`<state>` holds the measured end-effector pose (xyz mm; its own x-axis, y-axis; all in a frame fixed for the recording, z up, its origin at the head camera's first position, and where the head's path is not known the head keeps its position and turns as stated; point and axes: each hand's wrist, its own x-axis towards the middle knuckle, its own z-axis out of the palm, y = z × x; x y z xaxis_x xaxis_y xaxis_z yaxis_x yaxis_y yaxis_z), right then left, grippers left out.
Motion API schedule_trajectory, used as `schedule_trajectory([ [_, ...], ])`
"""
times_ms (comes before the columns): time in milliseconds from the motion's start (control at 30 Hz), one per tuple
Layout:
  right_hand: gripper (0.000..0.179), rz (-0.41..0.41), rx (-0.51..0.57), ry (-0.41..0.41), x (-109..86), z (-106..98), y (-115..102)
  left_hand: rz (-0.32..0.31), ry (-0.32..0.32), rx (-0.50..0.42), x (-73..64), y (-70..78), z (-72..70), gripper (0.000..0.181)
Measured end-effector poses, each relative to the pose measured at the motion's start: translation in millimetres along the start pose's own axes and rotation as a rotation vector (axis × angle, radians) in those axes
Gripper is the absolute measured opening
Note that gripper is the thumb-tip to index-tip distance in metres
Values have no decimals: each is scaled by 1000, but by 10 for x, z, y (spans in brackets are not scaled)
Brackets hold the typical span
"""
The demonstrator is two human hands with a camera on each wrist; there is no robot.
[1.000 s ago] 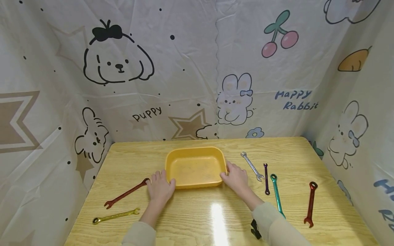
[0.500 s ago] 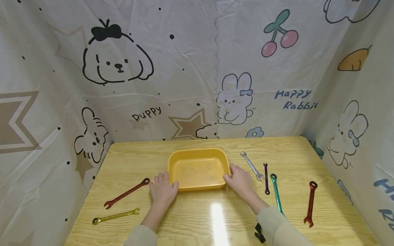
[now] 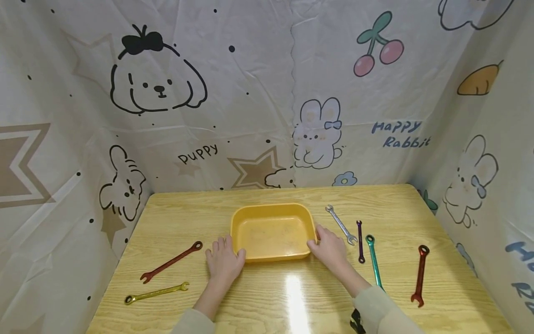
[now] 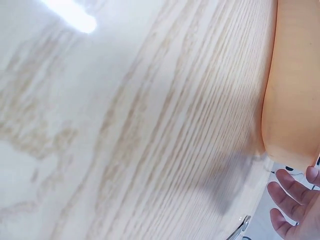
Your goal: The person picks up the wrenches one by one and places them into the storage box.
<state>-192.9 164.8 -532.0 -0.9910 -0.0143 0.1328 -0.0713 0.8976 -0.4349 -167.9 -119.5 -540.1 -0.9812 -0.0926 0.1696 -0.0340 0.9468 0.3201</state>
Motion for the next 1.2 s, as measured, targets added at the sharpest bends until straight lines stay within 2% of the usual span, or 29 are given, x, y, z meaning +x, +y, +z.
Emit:
schedule_trajectory([
  [300,13,-8,-14,39,-63,0,73,7,-6,-8,-51,53,25,40],
  [700,13,-10,-7,25,-179,-37,142,35,14,-15,-135,102,37,40],
  [1200,13,-5,-2,28,-245,-69,165,30,-11,-21,-196,137,41,38],
])
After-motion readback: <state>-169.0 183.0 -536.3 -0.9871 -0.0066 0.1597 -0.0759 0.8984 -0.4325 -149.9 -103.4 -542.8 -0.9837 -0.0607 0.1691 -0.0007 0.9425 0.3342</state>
